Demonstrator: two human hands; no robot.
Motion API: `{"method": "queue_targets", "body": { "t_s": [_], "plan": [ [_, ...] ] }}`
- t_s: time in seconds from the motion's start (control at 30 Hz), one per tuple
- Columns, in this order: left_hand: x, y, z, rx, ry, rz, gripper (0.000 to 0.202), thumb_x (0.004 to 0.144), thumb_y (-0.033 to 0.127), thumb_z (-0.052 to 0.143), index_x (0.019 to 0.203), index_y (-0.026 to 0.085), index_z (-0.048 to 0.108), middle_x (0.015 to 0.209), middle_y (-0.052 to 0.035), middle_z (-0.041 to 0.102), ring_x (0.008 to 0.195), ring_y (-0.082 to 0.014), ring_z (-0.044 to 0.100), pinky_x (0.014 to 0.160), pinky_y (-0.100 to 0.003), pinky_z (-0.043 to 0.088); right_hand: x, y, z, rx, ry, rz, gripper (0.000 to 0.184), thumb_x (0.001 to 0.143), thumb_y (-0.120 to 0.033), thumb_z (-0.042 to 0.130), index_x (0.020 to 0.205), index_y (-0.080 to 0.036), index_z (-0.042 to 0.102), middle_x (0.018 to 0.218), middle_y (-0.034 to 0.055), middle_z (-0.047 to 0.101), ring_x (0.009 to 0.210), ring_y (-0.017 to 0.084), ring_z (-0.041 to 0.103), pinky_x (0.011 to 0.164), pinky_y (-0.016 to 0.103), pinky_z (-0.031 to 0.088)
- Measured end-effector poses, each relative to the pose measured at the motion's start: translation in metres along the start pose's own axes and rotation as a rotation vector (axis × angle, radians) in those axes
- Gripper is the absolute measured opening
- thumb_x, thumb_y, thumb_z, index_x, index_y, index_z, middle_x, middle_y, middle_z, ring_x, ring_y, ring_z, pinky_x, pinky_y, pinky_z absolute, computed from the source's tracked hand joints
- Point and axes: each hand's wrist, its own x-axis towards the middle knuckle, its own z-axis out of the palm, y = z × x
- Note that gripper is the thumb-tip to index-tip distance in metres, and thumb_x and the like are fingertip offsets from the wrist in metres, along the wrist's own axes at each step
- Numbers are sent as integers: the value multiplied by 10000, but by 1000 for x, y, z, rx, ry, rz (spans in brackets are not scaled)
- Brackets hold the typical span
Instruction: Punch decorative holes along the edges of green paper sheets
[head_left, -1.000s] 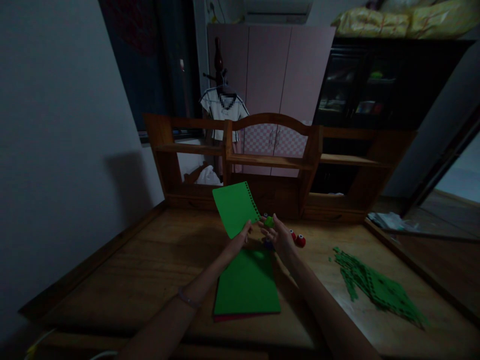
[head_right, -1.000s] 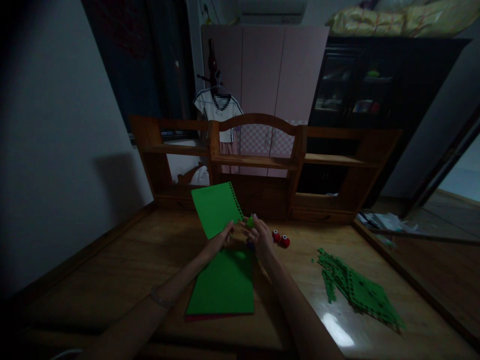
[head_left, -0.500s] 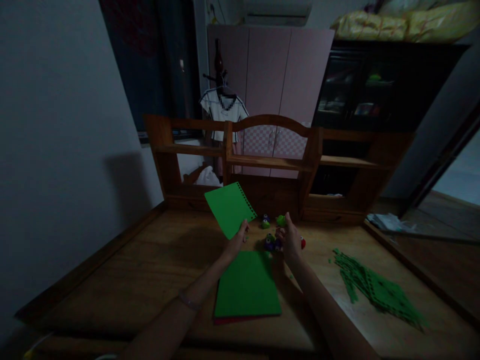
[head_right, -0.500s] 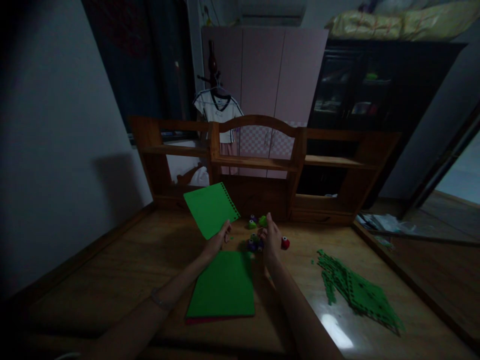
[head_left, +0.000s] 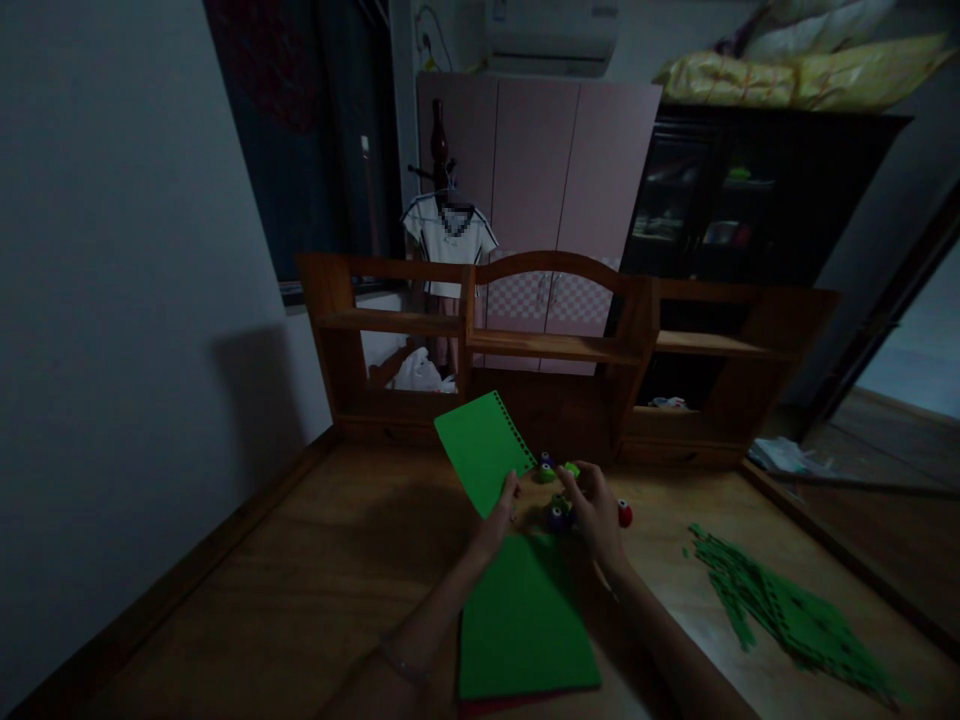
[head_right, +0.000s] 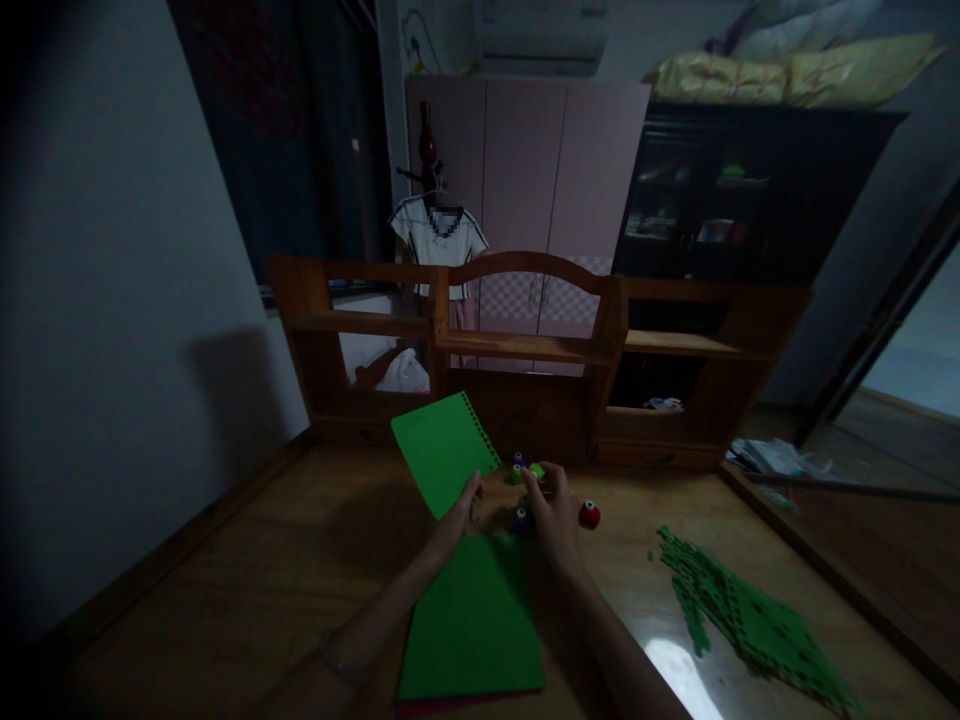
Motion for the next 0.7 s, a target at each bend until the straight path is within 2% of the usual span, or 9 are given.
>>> {"method": "queue_targets", "body": {
  "t_s": [0.07, 0.17, 0.27, 0.43, 0.53, 0.67, 0.7],
  "plan": [
    [-3, 1, 5, -84, -85, -34, 499, 755, 618, 375, 709, 168, 585, 522, -9, 518, 561, -149, 511, 541, -247, 352, -1, 0, 2, -6, -50, -32, 408, 708, -492, 578, 998, -208, 541, 882, 64, 630, 771, 207, 594, 667, 322, 458],
    [-5, 0, 13, -183, -140, -44, 463, 762, 576, 416, 729, 159, 612, 573, -27, 574, 599, -155, 551, 541, -237, 372, -3, 2, 3, -26, -89, -43, 416, 717, -467, 585, 1037, -210, 520, 933, 72, 625, 830, 226, 599, 712, 350, 463],
    [-4, -4, 16, -238, -54, -21, 427, 729, 560, 492, 772, 155, 620, 637, -33, 609, 618, -157, 569, 533, -232, 387, -3, 3, 2, -52, -98, -28, 392, 750, -444, 557, 1057, -205, 512, 946, 79, 622, 860, 238, 600, 734, 370, 465],
    [0, -8, 13, -316, -99, -75, 462, 693, 600, 512, 763, 154, 610, 609, -24, 598, 582, -153, 563, 524, -239, 397, -4, 4, 1, -98, -90, -25, 402, 786, -429, 511, 1117, -201, 493, 1023, 101, 597, 913, 257, 590, 744, 389, 471],
    [6, -14, 12, -337, -68, -79, 457, 667, 608, 538, 711, 155, 583, 570, -3, 560, 531, -132, 531, 512, -235, 383, -6, 0, 3, -135, -70, -79, 417, 785, -430, 507, 1137, -207, 497, 1092, 114, 564, 947, 262, 575, 781, 408, 466],
    [13, -22, 14, -343, -27, -74, 453, 626, 612, 576, 684, 163, 572, 589, -1, 555, 561, -133, 531, 535, -234, 383, -8, -5, 5, -188, -76, -157, 433, 793, -403, 502, 1194, -244, 464, 1168, 99, 523, 946, 243, 575, 822, 410, 451],
    [13, -22, 14, -347, -61, -92, 450, 633, 611, 571, 709, 167, 585, 610, -5, 568, 585, -138, 540, 553, -237, 389, -8, -5, 5, -202, -67, -169, 437, 796, -396, 499, 1204, -248, 453, 1183, 96, 515, 950, 240, 573, 825, 408, 448]
  ]
}}
